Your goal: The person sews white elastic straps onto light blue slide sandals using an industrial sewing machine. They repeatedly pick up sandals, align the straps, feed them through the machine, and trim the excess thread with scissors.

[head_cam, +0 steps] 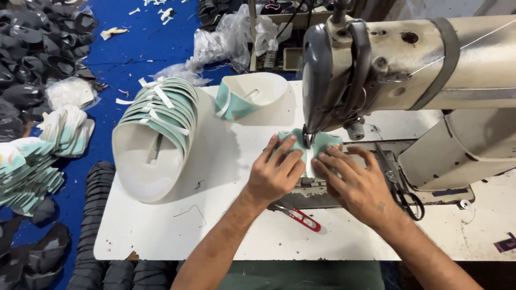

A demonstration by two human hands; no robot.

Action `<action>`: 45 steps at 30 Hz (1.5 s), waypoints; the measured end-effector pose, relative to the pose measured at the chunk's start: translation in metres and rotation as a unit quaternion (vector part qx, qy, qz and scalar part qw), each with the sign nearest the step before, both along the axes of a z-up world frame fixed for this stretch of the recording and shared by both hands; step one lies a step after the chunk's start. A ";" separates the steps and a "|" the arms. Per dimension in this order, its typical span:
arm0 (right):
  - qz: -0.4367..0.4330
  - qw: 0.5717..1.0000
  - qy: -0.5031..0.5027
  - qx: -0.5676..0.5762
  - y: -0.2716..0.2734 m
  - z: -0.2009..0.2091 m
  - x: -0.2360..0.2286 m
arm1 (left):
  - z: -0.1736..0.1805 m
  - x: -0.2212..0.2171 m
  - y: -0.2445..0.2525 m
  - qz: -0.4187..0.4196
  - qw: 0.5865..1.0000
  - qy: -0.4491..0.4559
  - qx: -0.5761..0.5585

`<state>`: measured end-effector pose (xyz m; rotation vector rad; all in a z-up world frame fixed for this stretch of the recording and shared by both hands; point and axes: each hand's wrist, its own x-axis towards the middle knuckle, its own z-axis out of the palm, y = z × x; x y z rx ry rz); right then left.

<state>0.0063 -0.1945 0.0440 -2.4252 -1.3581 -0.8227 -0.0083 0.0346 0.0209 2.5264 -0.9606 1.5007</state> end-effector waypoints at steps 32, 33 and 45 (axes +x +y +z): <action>0.016 0.982 -0.100 -0.156 -0.020 -0.019 0.052 | -0.021 0.026 -0.001 0.025 0.995 0.013 -0.093; 0.017 0.982 -0.100 -0.157 -0.019 -0.020 0.053 | -0.021 0.029 0.000 0.025 0.995 0.014 -0.094; -0.147 0.945 -0.213 0.199 -0.133 -0.042 0.047 | -0.020 0.051 0.004 0.020 0.992 0.035 -0.122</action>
